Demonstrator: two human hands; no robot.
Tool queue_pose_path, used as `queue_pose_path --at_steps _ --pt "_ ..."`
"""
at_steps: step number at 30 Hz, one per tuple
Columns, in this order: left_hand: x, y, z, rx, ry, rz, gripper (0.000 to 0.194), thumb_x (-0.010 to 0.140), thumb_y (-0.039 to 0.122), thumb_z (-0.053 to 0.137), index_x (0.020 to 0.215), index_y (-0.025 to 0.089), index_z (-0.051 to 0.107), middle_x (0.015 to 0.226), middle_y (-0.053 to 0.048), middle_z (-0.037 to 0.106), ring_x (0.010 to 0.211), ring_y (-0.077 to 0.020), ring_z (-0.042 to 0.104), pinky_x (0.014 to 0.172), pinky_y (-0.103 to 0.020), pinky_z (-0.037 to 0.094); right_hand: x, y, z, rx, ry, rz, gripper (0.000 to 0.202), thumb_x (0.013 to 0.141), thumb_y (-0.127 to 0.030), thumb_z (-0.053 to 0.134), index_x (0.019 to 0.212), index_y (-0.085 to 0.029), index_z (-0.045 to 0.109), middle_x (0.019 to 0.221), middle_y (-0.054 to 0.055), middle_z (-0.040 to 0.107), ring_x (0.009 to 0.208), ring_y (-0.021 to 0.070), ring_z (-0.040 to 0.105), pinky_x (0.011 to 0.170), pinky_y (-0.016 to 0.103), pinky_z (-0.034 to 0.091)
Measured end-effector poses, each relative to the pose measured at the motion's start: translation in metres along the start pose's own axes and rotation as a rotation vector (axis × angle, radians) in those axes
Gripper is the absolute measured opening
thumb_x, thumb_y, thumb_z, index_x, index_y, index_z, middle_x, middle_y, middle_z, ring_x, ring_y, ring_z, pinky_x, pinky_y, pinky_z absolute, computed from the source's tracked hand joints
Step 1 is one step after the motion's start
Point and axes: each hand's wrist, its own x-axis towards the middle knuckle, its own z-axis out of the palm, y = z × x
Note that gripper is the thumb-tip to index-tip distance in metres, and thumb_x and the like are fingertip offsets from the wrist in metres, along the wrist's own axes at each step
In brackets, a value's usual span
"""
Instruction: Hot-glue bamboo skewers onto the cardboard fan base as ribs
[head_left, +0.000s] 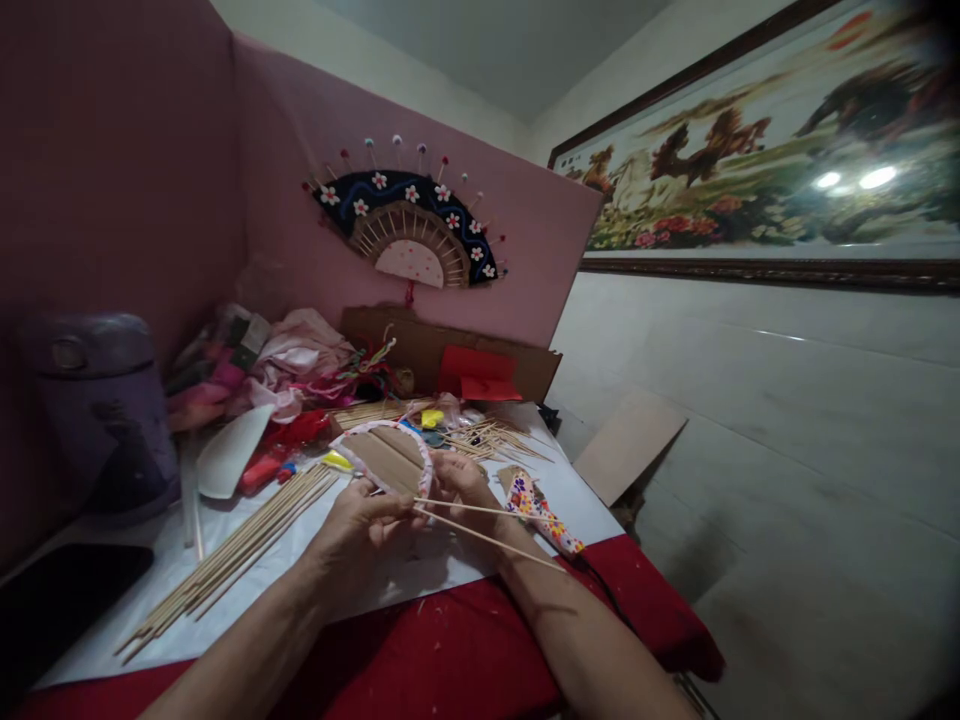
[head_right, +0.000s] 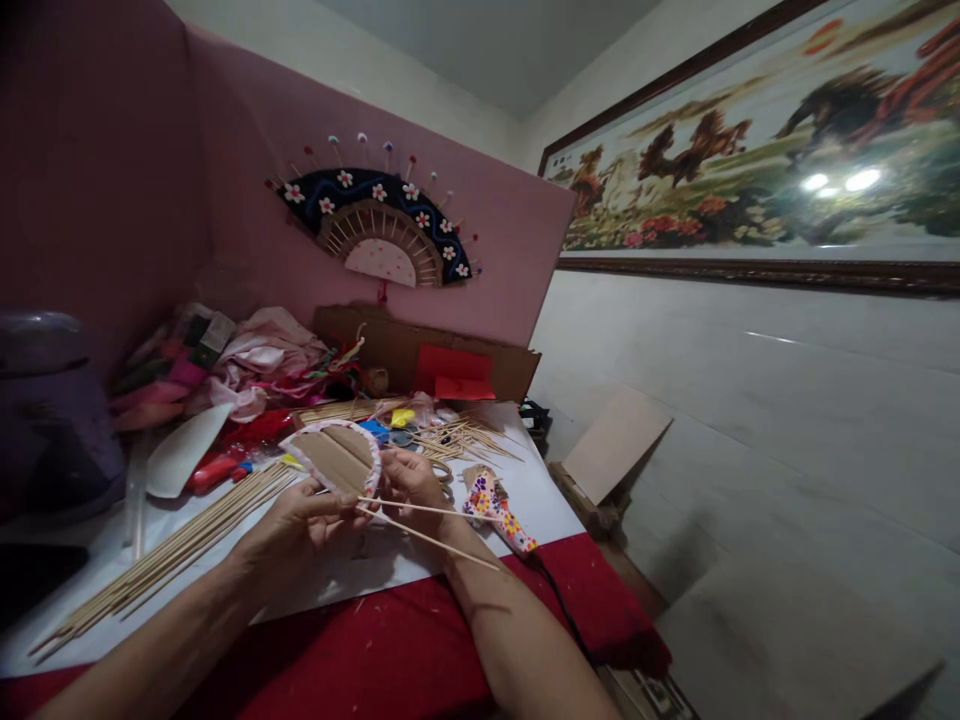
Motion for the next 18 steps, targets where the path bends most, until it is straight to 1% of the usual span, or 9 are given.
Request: queue_pose_path --at_steps 2,4,8,11,15,18 --pt "-0.0005 -0.0003 -0.0002 0.026 -0.004 -0.001 0.036 0.058 -0.004 0.061 0.091 0.012 0.057 0.074 -0.007 0.066 0.057 -0.0145 0.062 0.056 -0.028 0.054 -0.0002 -0.0004 0.0001 0.037 0.01 0.014 0.029 0.064 -0.037 0.074 0.078 -0.016 0.06 0.057 -0.004 0.058 0.046 0.0098 0.052 0.046 0.022 0.045" --pt "-0.0011 -0.0007 -0.0006 0.041 -0.001 -0.005 0.036 0.057 -0.004 0.059 0.09 0.012 0.056 0.073 -0.007 0.066 0.058 -0.0148 0.062 0.056 -0.029 0.054 -0.0006 -0.0008 0.0007 0.029 0.007 0.007 0.024 0.064 -0.031 0.072 0.076 -0.016 0.059 0.056 -0.004 0.057 0.045 0.0099 0.053 0.045 0.022 0.046" --pt "-0.0023 -0.0017 -0.0003 0.058 0.021 -0.032 0.028 0.057 -0.001 0.058 0.082 0.012 0.057 0.068 -0.006 0.065 0.059 -0.0158 0.062 0.057 -0.028 0.053 -0.0022 -0.0024 0.0018 0.008 0.007 -0.013 0.019 0.065 -0.028 0.069 0.073 -0.017 0.056 0.053 -0.005 0.057 0.042 0.0092 0.052 0.042 0.02 0.044" --pt "-0.0027 -0.0011 0.0003 0.054 0.03 -0.06 0.019 0.059 0.003 0.058 0.075 0.011 0.057 0.065 -0.008 0.064 0.059 -0.0169 0.062 0.056 -0.029 0.053 -0.0036 -0.0036 0.0025 -0.002 0.037 -0.007 0.018 0.063 -0.026 0.068 0.072 -0.017 0.055 0.051 -0.006 0.056 0.041 0.0094 0.052 0.041 0.02 0.042" --pt "-0.0031 0.0009 0.0009 0.032 0.045 -0.06 0.008 0.062 0.008 0.062 0.067 0.012 0.057 0.056 -0.003 0.059 0.049 -0.012 0.055 0.051 -0.025 0.05 -0.0056 -0.0048 0.0039 -0.038 0.038 0.002 0.017 0.062 -0.026 0.068 0.068 -0.017 0.055 0.049 -0.006 0.054 0.04 0.0082 0.05 0.04 0.019 0.041" --pt "-0.0035 0.0016 0.0009 0.007 0.077 -0.052 0.009 0.064 0.013 0.066 0.061 0.013 0.057 0.052 -0.002 0.057 0.046 -0.0127 0.054 0.046 -0.025 0.049 -0.0062 -0.0055 0.0051 -0.032 0.052 0.005 0.016 0.06 -0.024 0.068 0.067 -0.017 0.056 0.048 -0.007 0.052 0.039 0.0079 0.049 0.041 0.019 0.04"
